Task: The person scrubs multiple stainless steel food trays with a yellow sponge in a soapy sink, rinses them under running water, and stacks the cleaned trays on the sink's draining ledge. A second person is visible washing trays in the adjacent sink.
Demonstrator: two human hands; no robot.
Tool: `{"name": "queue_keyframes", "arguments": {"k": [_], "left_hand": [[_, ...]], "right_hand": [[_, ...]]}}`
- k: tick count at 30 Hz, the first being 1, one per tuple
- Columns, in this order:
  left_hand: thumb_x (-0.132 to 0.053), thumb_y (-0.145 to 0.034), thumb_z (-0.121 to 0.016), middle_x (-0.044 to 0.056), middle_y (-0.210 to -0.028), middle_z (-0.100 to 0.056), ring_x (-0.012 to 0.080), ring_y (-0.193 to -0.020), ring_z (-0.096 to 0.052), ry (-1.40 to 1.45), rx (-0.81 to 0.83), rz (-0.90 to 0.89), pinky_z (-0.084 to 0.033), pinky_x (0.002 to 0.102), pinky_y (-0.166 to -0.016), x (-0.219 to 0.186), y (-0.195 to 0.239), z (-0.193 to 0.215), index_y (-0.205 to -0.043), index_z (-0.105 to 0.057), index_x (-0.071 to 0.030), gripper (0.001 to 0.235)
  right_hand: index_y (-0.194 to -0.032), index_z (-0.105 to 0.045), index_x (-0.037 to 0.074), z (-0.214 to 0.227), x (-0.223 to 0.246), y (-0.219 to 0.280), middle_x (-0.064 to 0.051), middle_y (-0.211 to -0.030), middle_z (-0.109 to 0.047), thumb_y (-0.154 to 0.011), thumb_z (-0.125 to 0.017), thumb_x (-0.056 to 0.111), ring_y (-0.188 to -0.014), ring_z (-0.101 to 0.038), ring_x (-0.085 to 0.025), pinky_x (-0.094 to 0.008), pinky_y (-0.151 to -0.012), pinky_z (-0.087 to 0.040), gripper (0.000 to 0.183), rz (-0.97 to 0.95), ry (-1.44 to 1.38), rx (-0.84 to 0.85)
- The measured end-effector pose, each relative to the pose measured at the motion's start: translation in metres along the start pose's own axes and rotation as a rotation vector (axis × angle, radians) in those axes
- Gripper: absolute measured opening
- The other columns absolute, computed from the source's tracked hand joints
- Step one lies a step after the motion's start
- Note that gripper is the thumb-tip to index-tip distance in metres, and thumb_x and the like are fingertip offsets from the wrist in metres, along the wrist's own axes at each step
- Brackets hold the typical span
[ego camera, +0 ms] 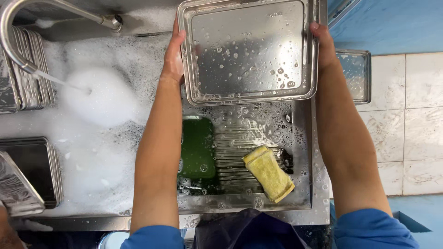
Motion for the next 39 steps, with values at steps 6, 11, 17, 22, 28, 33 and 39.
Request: {"name": "queue_keyframes", "arguments": {"k": [6,11,17,22,28,33,39], "left_hand": [[-0.060,-0.088,-0.069,0.009,-0.139,-0.059,0.0133,-0.097,-0.068,-0.055,-0.094,0.060,-0.059,0.033,-0.077,0.028,-0.033,0.031,-0.158,-0.042,-0.021,0.084],[-0.067,-0.104,-0.060,0.007,-0.141,-0.057,0.0072,-0.112,-0.056,-0.368,-0.207,0.133,-0.045,0.027,-0.092,0.019,-0.039,0.051,-0.155,-0.054,-0.009,0.078],[-0.048,-0.095,-0.067,0.016,-0.131,-0.063,0.0288,-0.119,-0.063,-0.517,-0.148,-0.108,-0.051,0.040,-0.100,-0.044,0.027,-0.017,-0.144,-0.049,-0.011,0.065],[-0.046,-0.100,-0.073,0.012,-0.152,-0.055,0.0309,-0.139,-0.057,-1.158,-0.115,-0.335,-0.047,0.041,-0.118,-0.085,0.021,-0.062,-0.144,-0.057,-0.013,0.057],[-0.057,-0.092,-0.077,0.015,-0.148,-0.051,0.0448,-0.142,-0.033,-1.562,-0.071,-0.370,-0.034,0.055,-0.113,-0.097,0.027,-0.095,-0.147,-0.048,-0.007,0.079],[-0.055,-0.092,-0.077,0.018,-0.160,-0.037,0.0398,-0.150,-0.029,-1.522,-0.135,-0.315,-0.025,0.053,-0.123,-0.095,0.028,-0.094,-0.157,-0.035,-0.009,0.090],[-0.029,-0.090,-0.076,0.023,-0.165,-0.023,0.0361,-0.149,-0.034,-0.672,-0.226,-0.193,-0.030,0.047,-0.121,-0.039,0.083,-0.037,-0.162,-0.008,-0.005,0.102]], "right_hand": [[-0.117,-0.063,0.009,0.005,0.003,0.004,-0.006,-0.099,-0.068,-0.091,-0.066,0.048,-0.086,-0.068,-0.016,-0.033,-0.073,-0.057,0.047,-0.096,0.204,-0.238],[-0.118,-0.067,0.008,-0.029,0.008,0.023,-0.010,-0.103,-0.070,-0.091,-0.064,0.050,-0.088,-0.067,-0.020,-0.033,-0.075,-0.058,0.050,-0.226,0.028,-0.177],[-0.145,-0.050,0.010,-0.048,0.027,0.066,-0.013,-0.122,-0.065,-0.089,-0.068,0.034,-0.107,-0.064,-0.020,-0.035,-0.092,-0.054,0.064,-0.214,0.240,-0.151],[-0.166,-0.019,-0.005,-0.094,0.093,0.043,-0.031,-0.162,-0.035,-0.108,-0.061,0.030,-0.154,-0.033,-0.044,-0.054,-0.124,-0.031,0.079,0.489,1.181,0.078],[-0.166,-0.020,0.002,-0.120,0.091,0.020,-0.027,-0.168,-0.029,-0.101,-0.069,0.060,-0.158,-0.023,-0.043,-0.062,-0.125,-0.023,0.100,0.148,1.656,0.014],[-0.167,-0.008,-0.001,-0.106,0.078,0.025,-0.030,-0.170,-0.025,-0.099,-0.074,0.058,-0.158,-0.019,-0.048,-0.061,-0.123,-0.021,0.112,0.204,1.546,-0.026],[-0.164,0.005,-0.006,-0.100,0.068,0.073,-0.039,-0.164,-0.029,-0.099,-0.081,0.037,-0.151,-0.036,-0.050,-0.047,-0.124,-0.032,0.116,0.322,1.103,0.009]]}}
Point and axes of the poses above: each hand's wrist, its own y-axis away from the middle knuckle, its own z-axis out of the back of the hand, x = y × z, the point moved 6 cm from there along -y, towards the middle knuckle
